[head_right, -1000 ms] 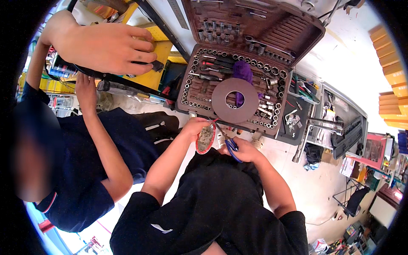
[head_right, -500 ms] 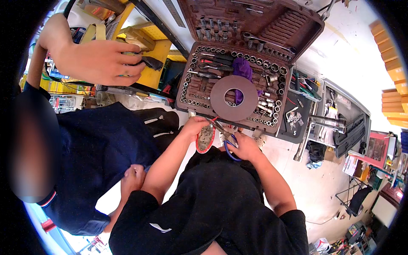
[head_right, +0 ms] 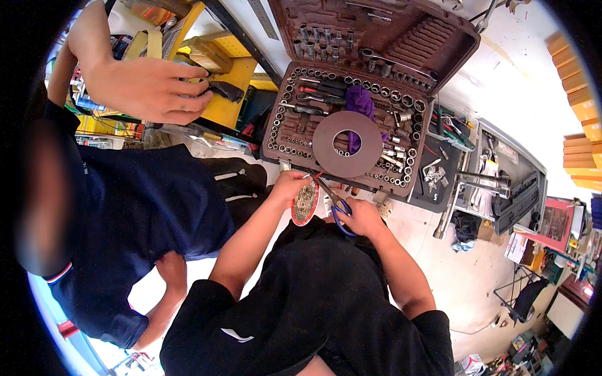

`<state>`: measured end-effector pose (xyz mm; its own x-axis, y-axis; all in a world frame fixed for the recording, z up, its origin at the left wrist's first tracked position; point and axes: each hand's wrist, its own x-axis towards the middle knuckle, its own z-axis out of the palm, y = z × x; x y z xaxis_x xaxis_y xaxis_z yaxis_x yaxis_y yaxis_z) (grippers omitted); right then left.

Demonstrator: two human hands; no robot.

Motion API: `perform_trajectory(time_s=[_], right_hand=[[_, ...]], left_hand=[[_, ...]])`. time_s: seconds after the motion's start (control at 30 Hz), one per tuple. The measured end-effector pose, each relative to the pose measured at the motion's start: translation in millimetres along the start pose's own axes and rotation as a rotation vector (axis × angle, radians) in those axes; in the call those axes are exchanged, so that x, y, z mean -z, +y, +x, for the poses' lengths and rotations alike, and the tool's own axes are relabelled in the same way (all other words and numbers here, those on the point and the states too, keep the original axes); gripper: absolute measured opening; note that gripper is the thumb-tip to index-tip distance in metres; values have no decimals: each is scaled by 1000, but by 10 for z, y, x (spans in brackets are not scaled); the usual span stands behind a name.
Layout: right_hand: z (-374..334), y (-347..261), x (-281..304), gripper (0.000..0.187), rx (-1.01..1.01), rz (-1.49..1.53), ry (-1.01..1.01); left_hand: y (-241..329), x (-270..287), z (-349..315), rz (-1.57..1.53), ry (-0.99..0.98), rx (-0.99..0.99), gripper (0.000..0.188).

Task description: The person wraps a red wire with gray electrical tape, cuts the tape with scissors, and then uses a crimping tool to attach a metal connector to the wire end. A second person assists by holding the wire and inspecting the crimped connection.

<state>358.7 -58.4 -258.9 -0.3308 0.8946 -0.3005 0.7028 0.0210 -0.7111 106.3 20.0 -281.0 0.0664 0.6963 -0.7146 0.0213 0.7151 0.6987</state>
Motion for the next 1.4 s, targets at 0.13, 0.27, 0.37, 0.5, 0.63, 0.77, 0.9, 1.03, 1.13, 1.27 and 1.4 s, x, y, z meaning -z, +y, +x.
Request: perform_trajectory(time_s=[0.13,0.27,0.37,0.5,0.63,0.77,0.9,1.03,1.13,1.27,1.4], right_hand=[[-1,70,-31,40,9,-11,6],[7,79,14,45,-53,-63,-67],[7,75,-4,48,-47,-34,-39],[5,-24,85,62,-79,4,-96],[21,-61,106,73,-74,57,-125],[19,-79,110,76,-17,144,-78],[45,-77,74,73,-44,135,-93],[65,-101,35,67,-57,149,-96],[88,-30,-20,61,-52,162,-113],[119,54,-95,57,-40,173,-114],[140,10,-22,66,-88,166,-182]], left_hand=[[-22,-5,-10,-15,-3,-15,19],[-11,-7,-26,2,-13,12,20],[-9,-28,-42,6,-11,-1,21],[-29,-41,-39,-8,-33,-26,18],[-164,5,56,4,-53,-78,14],[-170,1,24,-64,-61,-95,13],[-142,7,2,-59,-46,-122,14],[-96,3,-30,-64,-41,-125,13],[-106,0,-24,-51,-32,-136,15],[-119,36,11,59,-67,-189,16],[-126,50,12,129,-78,-235,16]])
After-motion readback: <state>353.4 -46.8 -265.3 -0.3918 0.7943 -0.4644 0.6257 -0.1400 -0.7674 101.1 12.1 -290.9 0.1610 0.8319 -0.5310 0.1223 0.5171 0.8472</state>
